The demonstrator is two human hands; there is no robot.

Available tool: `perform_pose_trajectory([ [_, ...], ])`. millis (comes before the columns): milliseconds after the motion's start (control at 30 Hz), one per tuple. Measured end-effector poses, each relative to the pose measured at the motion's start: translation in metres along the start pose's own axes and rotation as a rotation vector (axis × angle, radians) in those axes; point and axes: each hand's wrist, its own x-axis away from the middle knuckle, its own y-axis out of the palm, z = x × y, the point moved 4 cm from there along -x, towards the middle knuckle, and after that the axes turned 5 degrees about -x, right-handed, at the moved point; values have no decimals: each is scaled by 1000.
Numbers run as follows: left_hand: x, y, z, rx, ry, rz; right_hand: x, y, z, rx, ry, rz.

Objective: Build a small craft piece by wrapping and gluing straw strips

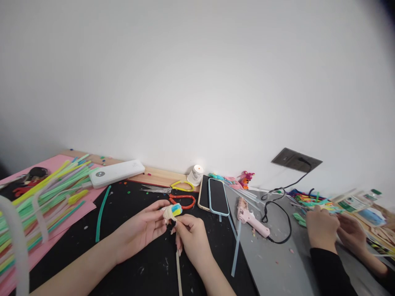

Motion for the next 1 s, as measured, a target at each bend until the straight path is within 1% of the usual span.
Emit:
perform_pose_trajectory([
  [133, 3, 5, 2, -23, 10, -47, -3, 1, 1, -157, 58, 31],
  [267, 2, 5, 2, -25, 27, -47, -4, -1, 2, -233, 46, 76],
  [467, -1, 3, 1, -7, 35, -88, -4, -2, 5, -220, 11, 80],
  [633, 0, 3, 3, 0, 29, -70, -3, -3, 4, -204, -11, 84],
  [800, 0, 4, 3, -37, 65, -80, -3, -3, 3, -186, -20, 81],
  [1000, -3, -5, 0, -99, 88, -6, -3, -3, 2, -173, -26, 82],
])
